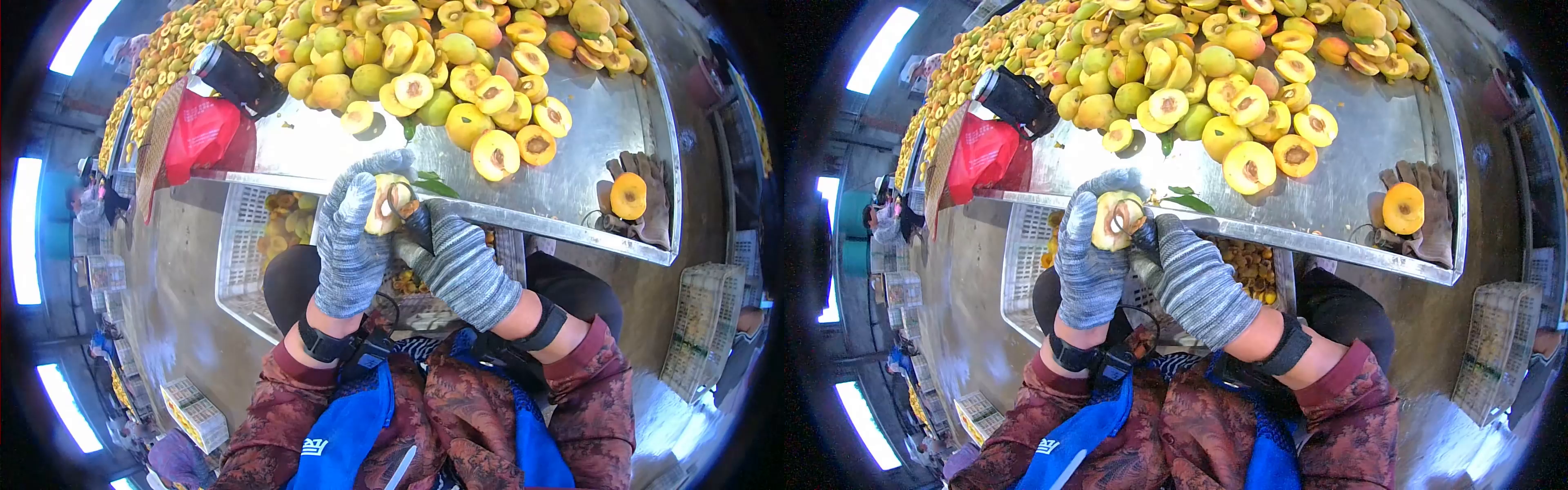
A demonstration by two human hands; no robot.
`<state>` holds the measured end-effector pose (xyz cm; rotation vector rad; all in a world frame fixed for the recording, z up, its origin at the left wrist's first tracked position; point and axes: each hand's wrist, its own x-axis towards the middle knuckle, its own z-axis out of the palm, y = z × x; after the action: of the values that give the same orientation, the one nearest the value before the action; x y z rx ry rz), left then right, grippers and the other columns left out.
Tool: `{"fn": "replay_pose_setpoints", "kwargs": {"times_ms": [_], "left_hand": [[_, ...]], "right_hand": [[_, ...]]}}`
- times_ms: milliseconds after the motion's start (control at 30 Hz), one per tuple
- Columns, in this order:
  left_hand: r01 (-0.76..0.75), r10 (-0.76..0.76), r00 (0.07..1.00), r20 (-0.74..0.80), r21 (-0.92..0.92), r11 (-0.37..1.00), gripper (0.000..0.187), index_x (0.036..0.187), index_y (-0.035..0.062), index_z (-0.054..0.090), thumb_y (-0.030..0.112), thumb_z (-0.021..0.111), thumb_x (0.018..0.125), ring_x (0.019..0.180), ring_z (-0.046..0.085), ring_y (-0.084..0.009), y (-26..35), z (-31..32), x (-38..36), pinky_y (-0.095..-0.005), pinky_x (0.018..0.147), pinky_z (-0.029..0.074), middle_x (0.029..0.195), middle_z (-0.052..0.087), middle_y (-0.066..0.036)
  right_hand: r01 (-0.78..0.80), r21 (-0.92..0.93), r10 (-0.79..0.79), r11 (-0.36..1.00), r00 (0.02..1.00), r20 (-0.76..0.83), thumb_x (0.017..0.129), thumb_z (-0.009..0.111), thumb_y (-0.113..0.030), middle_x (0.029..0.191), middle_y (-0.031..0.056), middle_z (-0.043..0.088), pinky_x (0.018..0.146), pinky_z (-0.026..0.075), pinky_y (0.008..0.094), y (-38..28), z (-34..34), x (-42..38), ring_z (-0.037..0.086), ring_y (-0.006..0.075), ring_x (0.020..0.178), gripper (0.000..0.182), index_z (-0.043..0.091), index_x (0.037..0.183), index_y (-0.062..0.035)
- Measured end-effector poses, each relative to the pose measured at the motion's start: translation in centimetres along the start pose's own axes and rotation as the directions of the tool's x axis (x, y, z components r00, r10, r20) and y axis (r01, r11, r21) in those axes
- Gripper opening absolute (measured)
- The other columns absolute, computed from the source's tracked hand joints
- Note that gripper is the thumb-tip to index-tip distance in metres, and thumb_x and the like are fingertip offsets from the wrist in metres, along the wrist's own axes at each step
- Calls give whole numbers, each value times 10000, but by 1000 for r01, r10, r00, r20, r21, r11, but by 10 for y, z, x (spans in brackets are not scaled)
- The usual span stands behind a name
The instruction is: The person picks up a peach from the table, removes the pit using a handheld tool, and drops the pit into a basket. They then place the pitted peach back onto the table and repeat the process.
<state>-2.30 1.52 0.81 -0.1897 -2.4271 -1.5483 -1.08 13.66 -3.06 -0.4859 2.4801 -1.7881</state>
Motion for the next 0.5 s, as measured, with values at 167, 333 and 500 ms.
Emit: {"fn": "replay_pose_setpoints", "kwargs": {"times_ms": [167,333,500], "left_hand": [[258,-312,948,64,-731,632,286,1070,-4,495,-35,512,786,903,552,-185,-11,-1,-7,-305,802,458,977,570,-118],[-5,-74,987,-141,-495,869,309,968,-29,551,223,385,901,843,575,-177,-5,9,-12,-284,764,460,943,589,-129],[33,-129,981,-147,-527,849,321,938,-29,551,243,384,906,795,576,-160,1,11,-16,-281,733,464,904,598,-101]], "right_hand": [[-58,92,53,994,997,59,772,609,-180,791,240,571,613,459,442,-4,2,-2,566,401,755,361,462,1030,25],[-162,57,149,985,970,192,777,620,-134,1011,200,575,758,482,352,-15,-7,0,591,318,911,673,231,1308,7],[-202,25,190,979,952,238,780,613,-131,1040,213,560,787,472,358,-12,-5,-5,578,327,942,662,234,1304,14]]}}
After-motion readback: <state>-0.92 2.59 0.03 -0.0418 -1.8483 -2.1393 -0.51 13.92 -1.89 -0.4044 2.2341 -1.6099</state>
